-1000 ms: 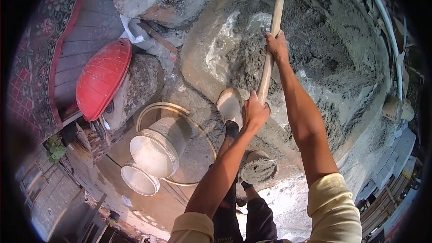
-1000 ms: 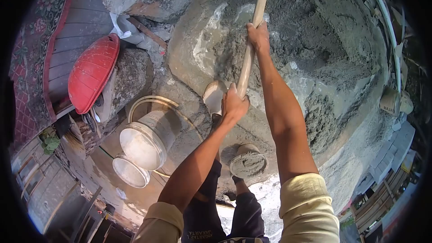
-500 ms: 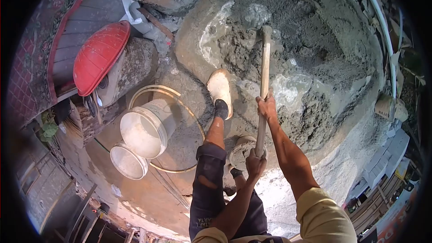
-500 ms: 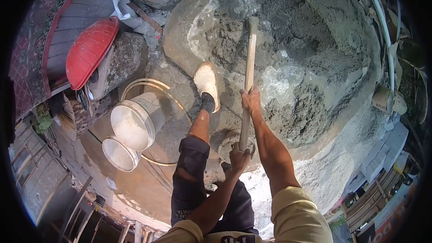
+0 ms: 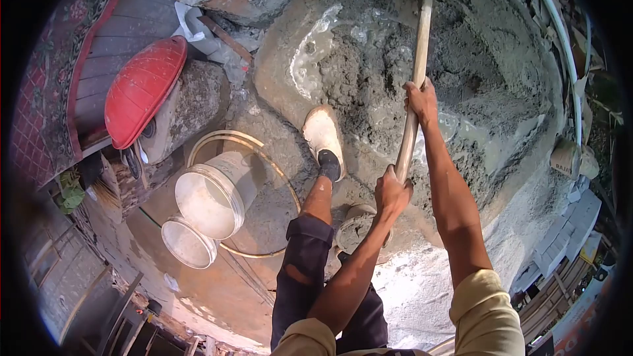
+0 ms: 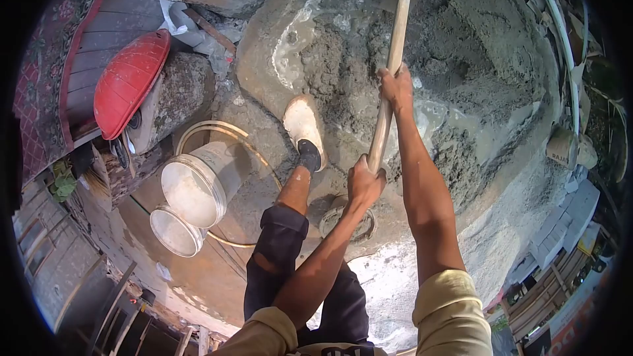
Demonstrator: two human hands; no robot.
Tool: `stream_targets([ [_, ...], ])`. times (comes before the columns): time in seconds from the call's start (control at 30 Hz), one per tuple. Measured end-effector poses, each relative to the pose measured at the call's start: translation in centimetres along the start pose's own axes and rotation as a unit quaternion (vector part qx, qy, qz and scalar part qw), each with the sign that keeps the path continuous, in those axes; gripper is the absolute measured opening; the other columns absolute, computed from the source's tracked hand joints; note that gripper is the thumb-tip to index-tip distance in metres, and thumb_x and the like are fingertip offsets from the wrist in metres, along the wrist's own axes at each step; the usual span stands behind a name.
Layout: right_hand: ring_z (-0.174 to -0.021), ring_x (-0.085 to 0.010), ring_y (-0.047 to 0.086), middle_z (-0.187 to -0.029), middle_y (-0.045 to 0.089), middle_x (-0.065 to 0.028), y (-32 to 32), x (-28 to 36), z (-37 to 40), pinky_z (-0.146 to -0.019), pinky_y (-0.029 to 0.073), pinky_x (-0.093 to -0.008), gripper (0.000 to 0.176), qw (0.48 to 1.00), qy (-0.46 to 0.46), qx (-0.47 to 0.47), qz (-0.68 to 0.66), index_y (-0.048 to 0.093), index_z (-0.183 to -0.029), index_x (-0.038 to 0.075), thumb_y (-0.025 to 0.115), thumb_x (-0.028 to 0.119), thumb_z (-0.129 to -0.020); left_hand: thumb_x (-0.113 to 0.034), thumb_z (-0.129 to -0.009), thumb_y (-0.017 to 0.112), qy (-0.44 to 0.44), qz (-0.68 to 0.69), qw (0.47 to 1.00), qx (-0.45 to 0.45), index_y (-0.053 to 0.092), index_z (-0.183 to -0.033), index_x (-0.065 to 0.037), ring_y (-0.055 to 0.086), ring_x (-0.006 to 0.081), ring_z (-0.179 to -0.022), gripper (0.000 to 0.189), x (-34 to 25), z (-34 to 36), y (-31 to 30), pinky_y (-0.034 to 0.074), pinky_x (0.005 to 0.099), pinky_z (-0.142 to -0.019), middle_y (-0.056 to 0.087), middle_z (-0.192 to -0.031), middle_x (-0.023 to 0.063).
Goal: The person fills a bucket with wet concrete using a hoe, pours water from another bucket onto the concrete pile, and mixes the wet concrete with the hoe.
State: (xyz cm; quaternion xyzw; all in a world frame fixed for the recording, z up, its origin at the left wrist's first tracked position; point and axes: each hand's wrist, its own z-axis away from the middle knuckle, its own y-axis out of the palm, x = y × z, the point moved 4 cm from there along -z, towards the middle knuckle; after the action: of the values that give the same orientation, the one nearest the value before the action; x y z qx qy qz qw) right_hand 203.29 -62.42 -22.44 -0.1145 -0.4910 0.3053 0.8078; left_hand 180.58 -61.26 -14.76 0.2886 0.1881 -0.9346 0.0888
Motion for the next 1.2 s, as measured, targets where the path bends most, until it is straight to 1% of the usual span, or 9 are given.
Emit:
stream_targets([
  [0.17,-0.058,-0.0293,0.064,-0.068,0.061,-0.0178,3.0,-4.1,-0.4,-0.055,0.052,-0.0403,0.038,0.988,0.056,-0.013,0.146,0.053,-0.095,-0.009,0.06,0.025,-0.079,-0.015,-0.074,0.062,-0.06,0.032,0.997,0.041,0.056,-0.095,0.001,0.066,0.0327,-0.079,0.027,3.5,-2.3,0.9,0.049,0.0431,-0.07,0.064,-0.079,0.0209],
  [0.23,-0.056,-0.0284,0.063,-0.07,0.061,-0.0192,4.0,-7.7,7.0,-0.049,0.051,-0.0415,0.037,0.991,0.126,0.007,0.05,0.052,-0.096,-0.01,0.06,0.023,-0.081,-0.016,-0.073,0.063,-0.076,-0.028,0.996,0.03,0.056,-0.099,-0.003,0.065,0.0417,-0.083,0.03,11.7,1.4,1.4,0.051,0.0473,-0.073,0.065,-0.082,0.0242],
  [0.33,-0.083,-0.0433,0.063,-0.086,0.062,-0.0307,3.5,-13.6,14.5,-0.078,0.05,-0.0456,0.041,0.979,0.189,-0.009,0.071,0.051,-0.104,-0.006,0.064,0.024,-0.079,-0.014,-0.073,0.064,-0.069,-0.077,0.995,-0.006,0.056,-0.098,-0.001,0.064,0.0429,-0.083,0.029,16.2,8.8,2.7,0.05,0.0488,-0.073,0.065,-0.083,0.026],
  [0.37,-0.053,-0.0239,0.058,-0.069,0.058,-0.0132,3.6,-17.2,15.4,-0.047,0.048,-0.0363,0.037,0.989,0.108,-0.028,0.092,0.05,-0.109,-0.001,0.063,0.018,-0.08,-0.014,-0.073,0.064,-0.059,-0.081,0.995,0.005,0.056,-0.098,-0.001,0.064,0.0429,-0.083,0.029,16.4,10.3,3.0,0.05,0.0488,-0.073,0.065,-0.083,0.026],
  [0.6,-0.047,-0.0144,0.051,-0.065,0.055,-0.0064,-0.9,-19.4,29.6,-0.042,0.042,-0.0296,0.023,0.987,0.127,-0.035,-0.087,0.053,-0.096,0.002,0.06,0.014,-0.078,-0.008,-0.072,0.064,-0.011,-0.137,0.99,-0.036,0.057,-0.098,-0.002,0.064,0.0435,-0.079,0.028,22.9,23.1,3.9,0.05,0.0473,-0.068,0.063,-0.082,0.0243],
  [0.7,-0.044,-0.0141,0.05,-0.065,0.055,-0.0053,-2.8,-18.4,31.7,-0.039,0.041,-0.0291,0.019,0.949,0.237,-0.056,-0.202,0.054,-0.096,0.004,0.058,0.012,-0.079,-0.011,-0.071,0.065,-0.016,-0.105,0.994,-0.028,0.058,-0.102,-0.003,0.063,0.0438,-0.08,0.033,21.3,24.0,2.1,0.051,0.0487,-0.071,0.064,-0.086,0.0246],
  [0.8,-0.042,-0.0145,0.047,-0.06,0.05,-0.0039,-5.3,-18.5,27.4,-0.037,0.041,-0.0285,0.012,0.911,0.268,-0.132,-0.285,0.053,-0.091,0.002,0.055,0.011,-0.083,-0.022,-0.069,0.07,-0.104,-0.299,0.94,0.128,0.056,-0.117,-0.008,0.063,0.0409,-0.091,0.052,15.6,18.6,0.9,0.049,0.0485,-0.082,0.065,-0.096,0.0228],
  [1.07,-0.046,-0.0176,0.046,-0.059,0.046,-0.0071,-8.1,-19.7,9.3,-0.041,0.044,-0.0321,0.008,0.789,0.317,-0.304,-0.43,0.048,-0.075,-0.001,0.052,0.004,-0.079,-0.019,-0.072,0.07,0.165,-0.438,0.863,0.19,0.061,-0.113,-0.006,0.06,0.0375,-0.102,0.044,-1.9,-2.6,0.7,0.046,0.0445,-0.09,0.063,-0.106,0.0214],
  [1.2,-0.046,-0.0218,0.049,-0.061,0.049,-0.012,-3.4,-14.8,5.7,-0.042,0.047,-0.035,0.009,0.819,0.31,-0.296,-0.382,0.049,-0.073,-0.006,0.052,0.003,-0.076,-0.018,-0.071,0.069,0.161,-0.444,0.855,0.215,0.062,-0.107,-0.002,0.063,0.0393,-0.095,0.039,-4.1,-7.4,-4.8,0.051,0.0446,-0.083,0.066,-0.098,0.0242],
])
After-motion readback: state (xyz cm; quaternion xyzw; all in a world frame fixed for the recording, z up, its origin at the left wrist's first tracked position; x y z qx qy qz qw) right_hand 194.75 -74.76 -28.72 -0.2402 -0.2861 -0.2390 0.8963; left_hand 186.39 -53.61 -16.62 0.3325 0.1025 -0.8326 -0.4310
